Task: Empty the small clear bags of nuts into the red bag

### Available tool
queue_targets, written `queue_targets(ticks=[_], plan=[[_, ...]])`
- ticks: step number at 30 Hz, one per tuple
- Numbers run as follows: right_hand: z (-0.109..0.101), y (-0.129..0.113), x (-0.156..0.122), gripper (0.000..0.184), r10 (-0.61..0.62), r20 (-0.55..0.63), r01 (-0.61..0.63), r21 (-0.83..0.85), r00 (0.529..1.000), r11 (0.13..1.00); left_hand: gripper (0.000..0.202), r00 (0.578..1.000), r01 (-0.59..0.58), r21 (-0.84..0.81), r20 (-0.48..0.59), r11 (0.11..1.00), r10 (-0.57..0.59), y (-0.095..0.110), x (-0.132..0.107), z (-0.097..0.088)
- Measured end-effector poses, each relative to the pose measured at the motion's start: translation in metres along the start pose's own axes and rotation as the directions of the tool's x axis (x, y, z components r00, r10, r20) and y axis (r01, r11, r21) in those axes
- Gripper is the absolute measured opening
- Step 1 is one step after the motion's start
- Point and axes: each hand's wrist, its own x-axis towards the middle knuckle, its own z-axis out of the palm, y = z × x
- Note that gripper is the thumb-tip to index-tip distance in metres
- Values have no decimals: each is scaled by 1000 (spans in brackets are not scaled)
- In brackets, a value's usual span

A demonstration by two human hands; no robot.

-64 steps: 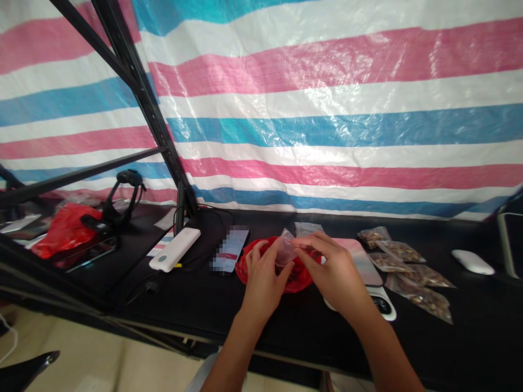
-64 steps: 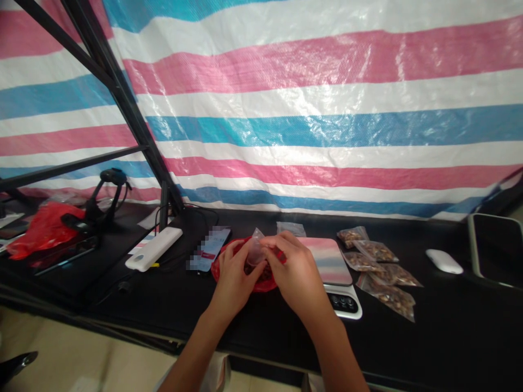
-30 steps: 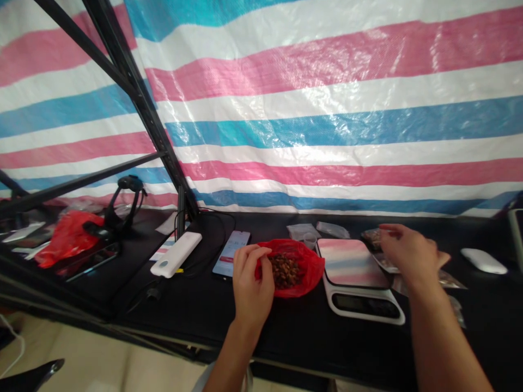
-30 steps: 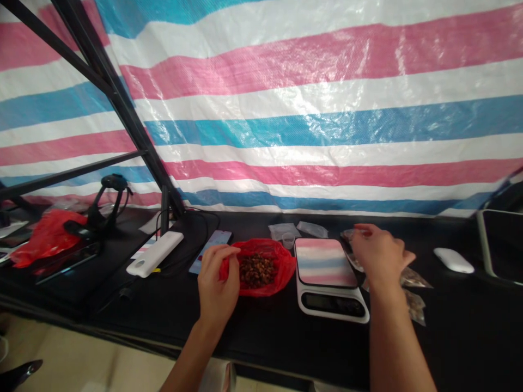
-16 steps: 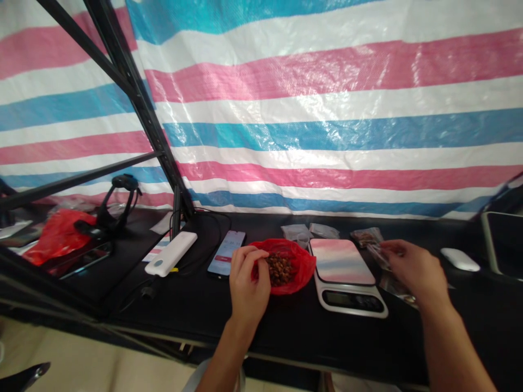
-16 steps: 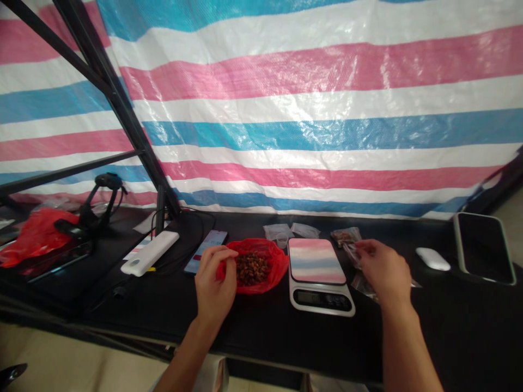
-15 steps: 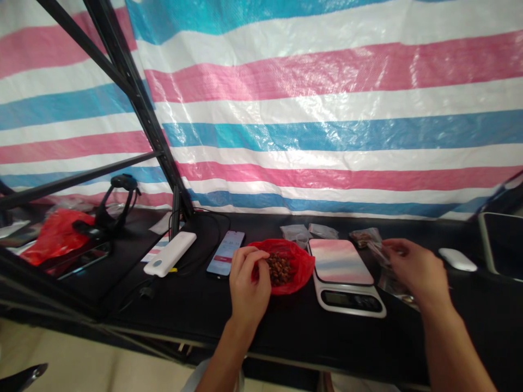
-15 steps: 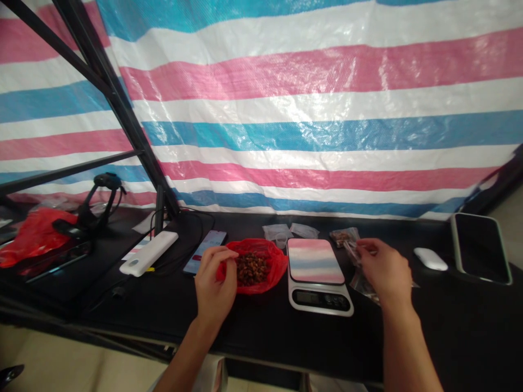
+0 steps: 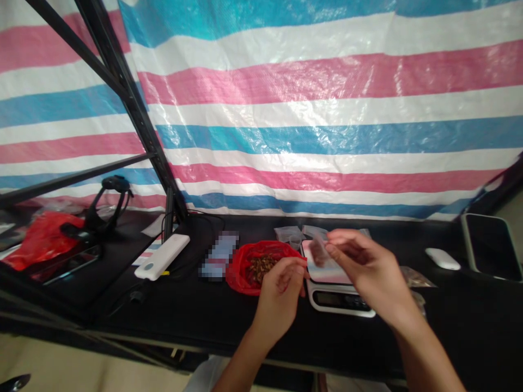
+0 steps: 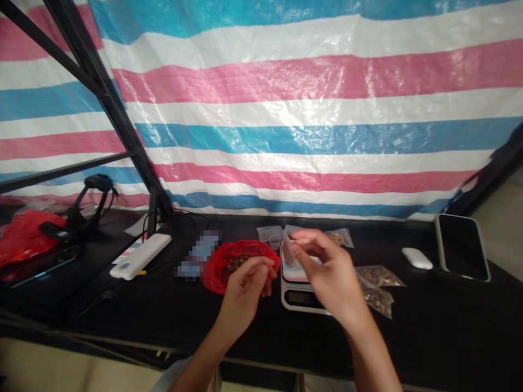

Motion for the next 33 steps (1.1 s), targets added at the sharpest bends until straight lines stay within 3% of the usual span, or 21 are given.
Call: queue_targets(ticks=[4,7,12,21,26,31,33], plan=[[40,1,-6,26,36,232,-68,131,972,989,36,992,-2,-90,-127,996,-9,-2,8,-8],[58,3,-9,25,49,230,-71,88,972,994,35,988,-12,-92,-156,996,-2,0,10,-18],[71,4,-10,29,110,218,-104,-37,970,994,33,987,-11,-41,-161,999,4,5,7,-29],[92,6,-8,36,220,291,-293,235,931,927,30,990,-40,85,-133,996,51,8,4,-50],[100,11,-9,31,250,188,-293,246,950,924,28,995,-54,251,-63,966,73,9,0,-60],[84,16,-4,19,104,-113,-111,-61,988,992,26,972,-67,332,-192,941,137,9,1,-65],[78,12,-3,22,70,-60,-74,-61,996,995,24,974,-62,284,-193,957,121,9,3,-66]])
